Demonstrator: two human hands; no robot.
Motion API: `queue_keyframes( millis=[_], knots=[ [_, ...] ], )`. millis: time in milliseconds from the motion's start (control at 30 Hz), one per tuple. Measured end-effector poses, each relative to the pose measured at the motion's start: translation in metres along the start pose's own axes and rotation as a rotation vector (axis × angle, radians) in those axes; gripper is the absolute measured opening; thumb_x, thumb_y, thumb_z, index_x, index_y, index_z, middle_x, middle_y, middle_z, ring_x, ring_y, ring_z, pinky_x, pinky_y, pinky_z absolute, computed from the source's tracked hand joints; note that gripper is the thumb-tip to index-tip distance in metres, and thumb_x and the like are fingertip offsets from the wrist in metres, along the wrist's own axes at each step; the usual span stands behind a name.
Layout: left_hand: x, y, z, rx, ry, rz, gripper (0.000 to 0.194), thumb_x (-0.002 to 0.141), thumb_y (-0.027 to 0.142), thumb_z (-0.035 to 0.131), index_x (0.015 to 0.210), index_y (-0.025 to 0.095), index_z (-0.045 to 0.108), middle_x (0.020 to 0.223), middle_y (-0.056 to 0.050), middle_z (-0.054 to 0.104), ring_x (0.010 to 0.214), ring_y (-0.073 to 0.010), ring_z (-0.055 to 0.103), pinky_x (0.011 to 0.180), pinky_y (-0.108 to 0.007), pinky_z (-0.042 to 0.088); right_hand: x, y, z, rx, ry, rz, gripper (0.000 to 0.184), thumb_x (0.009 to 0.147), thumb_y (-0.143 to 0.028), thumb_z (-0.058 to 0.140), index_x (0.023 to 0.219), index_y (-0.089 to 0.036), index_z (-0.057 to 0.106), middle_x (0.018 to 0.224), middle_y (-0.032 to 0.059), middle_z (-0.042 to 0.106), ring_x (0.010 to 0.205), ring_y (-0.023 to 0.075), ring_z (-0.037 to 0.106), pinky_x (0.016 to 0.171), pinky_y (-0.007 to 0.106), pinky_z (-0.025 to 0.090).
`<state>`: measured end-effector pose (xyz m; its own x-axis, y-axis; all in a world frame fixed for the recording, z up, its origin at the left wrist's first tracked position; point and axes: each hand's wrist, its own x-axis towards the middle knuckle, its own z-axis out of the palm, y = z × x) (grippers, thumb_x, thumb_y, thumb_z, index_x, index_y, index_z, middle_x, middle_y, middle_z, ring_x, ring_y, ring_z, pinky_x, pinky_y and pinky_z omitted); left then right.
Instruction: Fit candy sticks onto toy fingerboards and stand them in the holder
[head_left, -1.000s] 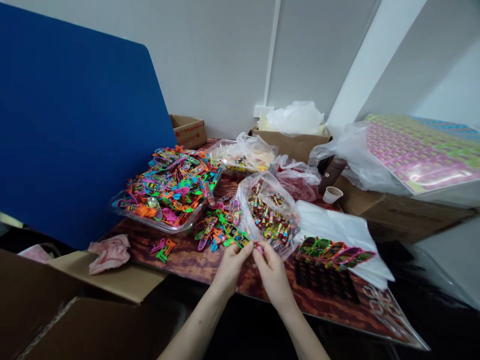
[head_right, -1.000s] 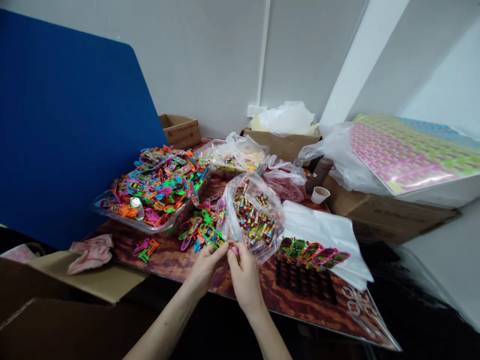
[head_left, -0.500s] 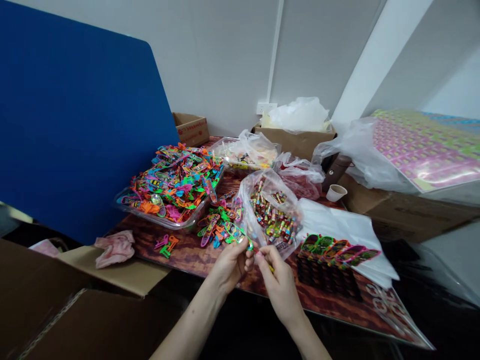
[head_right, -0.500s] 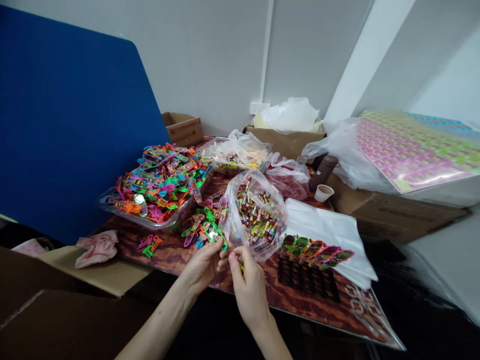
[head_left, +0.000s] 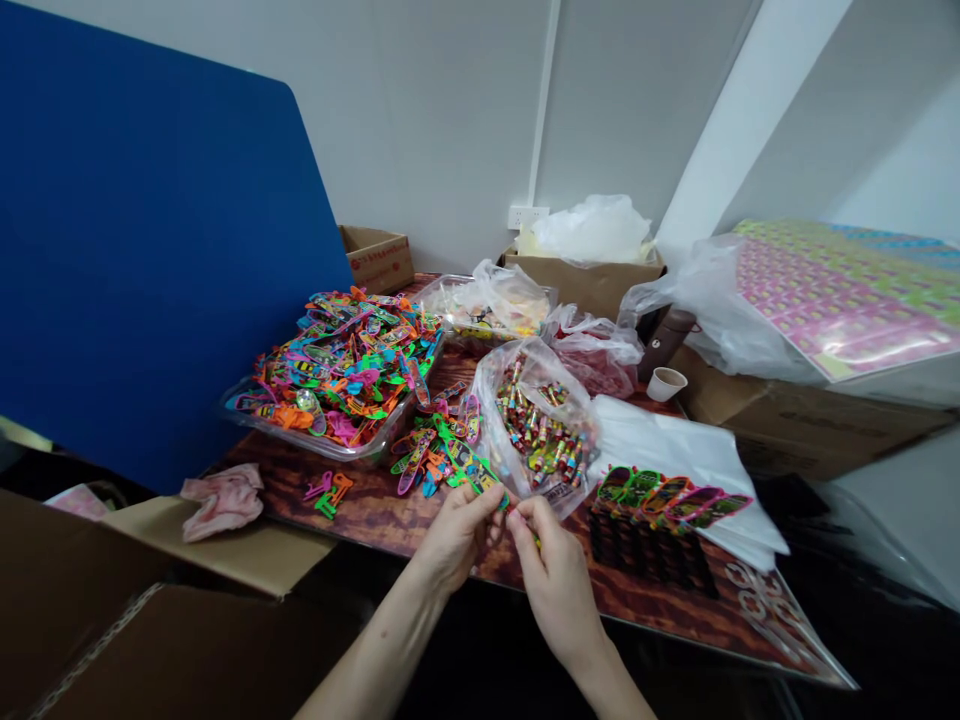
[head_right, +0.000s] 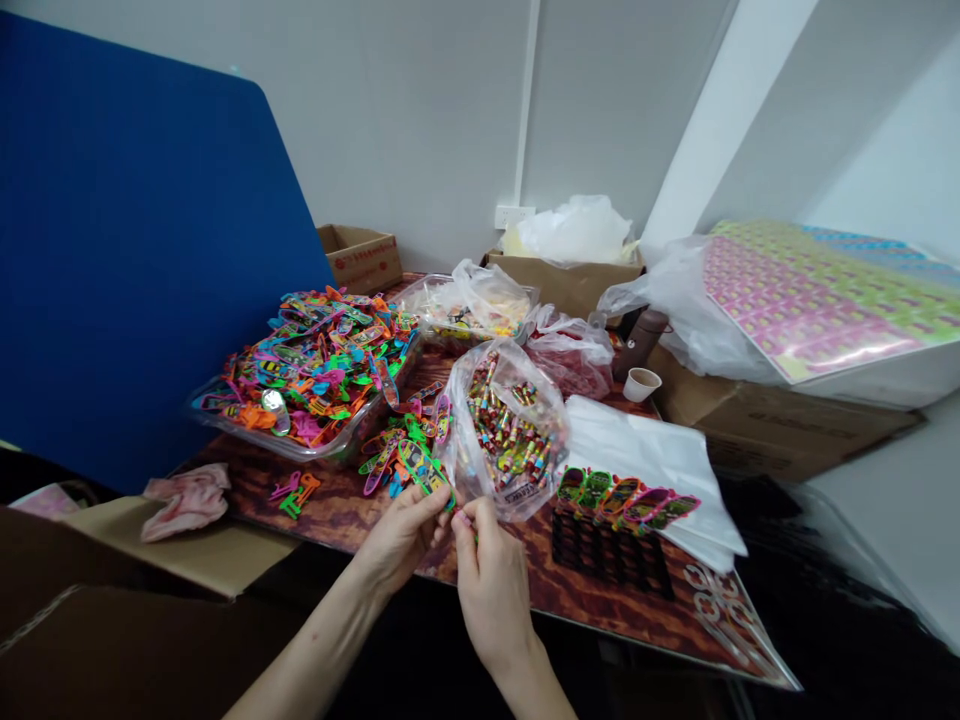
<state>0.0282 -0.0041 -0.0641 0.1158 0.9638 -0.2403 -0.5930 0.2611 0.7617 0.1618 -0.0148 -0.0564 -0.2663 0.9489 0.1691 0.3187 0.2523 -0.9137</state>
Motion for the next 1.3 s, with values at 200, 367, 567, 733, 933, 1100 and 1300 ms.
queue_keyframes(
  millis=[200,367,567,733,933,1100,1300],
  knots=[
    [0.005,-0.006,-0.004,0.095,0.027,0.044,0.034,0.072,0.042,0.075,0.069,0.01,0.065,0.052,0.003,0.049,0.044,-0.003,0.04,0.044,-0.017,0.027,0.009,0.012,0.009,0.418,-0.048,0.215,0.032,0.087,-0.049,0.052,0.075,-0.02,0.049,0.059,-0.0045,0.048,0.051,0.0095,0.045,0.048,0.02,0.035],
    [0.006,-0.006,-0.003,0.199,0.101,-0.024,0.039,0.069,0.047,0.075,0.069,0.011,0.061,0.054,0.002,0.054,0.043,-0.005,0.044,0.043,-0.018,0.031,0.006,0.025,0.004,0.562,-0.15,0.399,0.038,0.083,-0.058,0.056,0.08,-0.021,0.046,0.049,-0.0115,0.032,0.037,0.0042,0.021,0.034,0.015,0.016],
    [0.004,-0.017,0.002,0.194,0.113,-0.069,0.041,0.067,0.049,0.076,0.071,0.013,0.057,0.056,0.002,0.057,0.044,-0.0062,0.049,0.042,-0.017,0.033,-0.012,0.031,-0.01,0.458,-0.222,0.391,0.042,0.086,-0.059,0.05,0.085,-0.018,0.052,0.052,-0.0093,0.039,0.038,0.0036,0.029,0.035,0.014,0.024],
    [0.003,-0.026,0.004,0.317,0.161,-0.049,0.047,0.066,0.056,0.074,0.064,0.014,0.052,0.05,0.002,0.054,0.039,-0.0058,0.044,0.039,-0.017,0.03,-0.017,0.036,-0.009,0.494,-0.175,0.399,0.043,0.084,-0.061,0.052,0.082,-0.018,0.051,0.05,-0.0098,0.037,0.037,0.0039,0.027,0.034,0.015,0.022],
    [0.004,-0.022,0.01,0.421,0.16,0.081,0.048,0.067,0.055,0.072,0.057,0.016,0.047,0.045,0.004,0.05,0.038,-0.0054,0.04,0.04,-0.018,0.029,-0.018,0.033,-0.004,0.436,-0.063,0.262,0.036,0.088,-0.054,0.049,0.08,-0.019,0.051,0.057,-0.0067,0.039,0.046,0.0071,0.033,0.043,0.018,0.029],
    [0.006,-0.018,0.014,0.436,0.111,0.079,0.047,0.069,0.055,0.071,0.057,0.016,0.048,0.046,0.003,0.051,0.038,-0.0055,0.041,0.039,-0.019,0.028,-0.022,0.032,0.002,0.051,0.136,0.057,0.027,0.094,-0.042,0.042,0.086,-0.02,0.056,0.077,0.0033,0.059,0.068,0.016,0.054,0.064,0.025,0.039],
    [0.01,-0.01,0.013,0.497,0.047,0.071,0.046,0.072,0.055,0.068,0.056,0.015,0.051,0.043,0.003,0.049,0.037,-0.0059,0.041,0.039,-0.019,0.027,-0.015,0.033,0.008,0.404,0.04,0.202,0.034,0.091,-0.051,0.047,0.078,-0.019,0.051,0.065,-0.0021,0.046,0.056,0.0099,0.043,0.05,0.02,0.034]
  ],
)
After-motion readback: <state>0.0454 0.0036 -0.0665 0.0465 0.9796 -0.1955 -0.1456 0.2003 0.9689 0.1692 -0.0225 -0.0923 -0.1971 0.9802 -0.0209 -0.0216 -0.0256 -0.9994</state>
